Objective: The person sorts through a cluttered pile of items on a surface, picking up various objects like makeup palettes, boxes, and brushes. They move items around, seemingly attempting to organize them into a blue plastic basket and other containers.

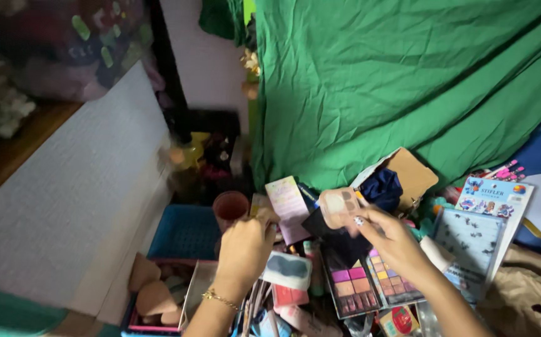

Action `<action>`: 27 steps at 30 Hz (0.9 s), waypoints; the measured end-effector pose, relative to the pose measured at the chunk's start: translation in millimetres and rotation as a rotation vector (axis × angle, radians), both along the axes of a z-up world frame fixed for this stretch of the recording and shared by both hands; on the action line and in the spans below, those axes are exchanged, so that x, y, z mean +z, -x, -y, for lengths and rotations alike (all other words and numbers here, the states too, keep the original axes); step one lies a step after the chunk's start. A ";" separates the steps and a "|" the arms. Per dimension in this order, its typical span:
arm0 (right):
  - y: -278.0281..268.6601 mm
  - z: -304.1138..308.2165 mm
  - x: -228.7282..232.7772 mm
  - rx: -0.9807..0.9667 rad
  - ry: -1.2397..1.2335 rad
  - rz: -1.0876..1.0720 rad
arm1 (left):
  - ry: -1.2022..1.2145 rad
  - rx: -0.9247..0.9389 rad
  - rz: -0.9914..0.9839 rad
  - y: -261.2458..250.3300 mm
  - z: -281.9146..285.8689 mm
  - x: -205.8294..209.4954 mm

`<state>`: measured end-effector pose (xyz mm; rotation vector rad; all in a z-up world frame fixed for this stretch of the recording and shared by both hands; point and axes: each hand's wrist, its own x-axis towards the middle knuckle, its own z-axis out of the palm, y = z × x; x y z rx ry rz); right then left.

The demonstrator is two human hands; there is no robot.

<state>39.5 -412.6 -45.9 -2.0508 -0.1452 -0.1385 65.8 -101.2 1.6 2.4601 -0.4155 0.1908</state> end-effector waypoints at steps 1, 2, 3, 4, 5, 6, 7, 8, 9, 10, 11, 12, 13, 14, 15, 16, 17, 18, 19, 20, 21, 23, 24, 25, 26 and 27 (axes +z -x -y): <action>-1.7 8.4 -5.0 0.019 0.014 0.003 | -0.073 0.027 -0.092 -5.0 4.4 -6.0; -5.4 14.0 -7.9 0.039 0.028 0.009 | -0.146 0.055 -0.181 -10.5 7.5 -11.0; -10.0 17.4 -8.5 0.059 0.043 0.015 | -0.057 0.021 -0.083 -13.2 10.0 -15.9; -13.4 18.0 -7.9 0.052 0.025 0.013 | 0.032 -0.012 0.014 -13.6 11.8 -20.7; -14.8 16.5 -6.1 0.046 0.007 0.010 | 0.120 -0.047 0.111 -16.0 13.5 -24.4; -14.1 14.4 -3.1 0.037 -0.009 0.002 | 0.118 -0.042 0.109 -18.1 16.7 -28.1; -14.3 11.4 1.2 -0.002 0.028 -0.020 | 0.115 -0.037 0.108 -19.6 20.6 -31.8; -14.8 7.5 6.3 -0.042 0.065 -0.042 | 0.112 -0.031 0.106 -21.2 24.8 -35.2; -15.5 3.7 12.2 -0.081 0.102 -0.065 | 0.067 -0.017 -0.020 -24.3 30.3 -38.0; -16.2 -1.1 17.5 -0.071 0.152 -0.004 | 0.016 0.001 -0.148 -28.0 35.7 -40.0; -16.9 -5.7 22.6 -0.062 0.202 0.056 | -0.034 0.018 -0.275 -30.4 41.6 -42.0; -18.1 -10.1 27.1 -0.052 0.253 0.117 | 0.006 -0.009 -0.177 -31.6 48.6 -44.3; -19.9 -15.6 30.0 -0.051 0.316 0.140 | 0.046 -0.036 -0.079 -32.7 56.2 -46.3; -22.6 -21.1 32.0 -0.049 0.379 0.164 | 0.087 -0.063 0.020 -33.0 63.7 -47.7; -25.3 -24.9 33.8 -0.046 0.442 0.188 | 0.049 -0.020 -0.066 -33.2 71.5 -48.6; -29.9 -27.4 35.5 -0.026 0.509 0.169 | 0.012 0.022 -0.150 -34.6 80.0 -48.9; -35.5 -29.9 36.4 -0.005 0.577 0.149 | -0.024 0.065 -0.234 -35.2 87.6 -49.2; -40.3 -31.1 37.1 0.015 0.646 0.129 | -0.018 0.080 -0.276 -35.5 94.4 -49.4; -45.1 -32.1 36.9 0.010 0.697 0.075 | -0.012 0.095 -0.318 -35.5 100.4 -50.2; -50.5 -33.0 35.4 0.005 0.748 0.020 | -0.004 0.111 -0.361 -35.3 105.6 -52.3; -53.7 -32.6 33.5 0.000 0.800 -0.035 | 0.045 0.128 -0.376 -35.3 109.4 -55.1; -57.7 -30.6 28.9 0.001 0.832 -0.064 | 0.142 0.161 -0.407 -34.6 114.4 -62.8; -60.7 -28.9 26.4 -0.001 0.849 -0.078 | 0.196 0.178 -0.391 -34.4 116.2 -67.7; -60.4 -28.3 22.5 -0.008 0.815 -0.018 | 0.251 0.194 -0.374 -33.0 117.1 -73.2; -56.8 -28.6 17.7 -0.013 0.780 0.040 | 0.306 0.211 -0.359 -31.8 117.7 -78.1; -54.0 -27.7 13.9 -0.019 0.745 0.099 | 0.343 0.221 -0.371 -31.9 118.4 -82.2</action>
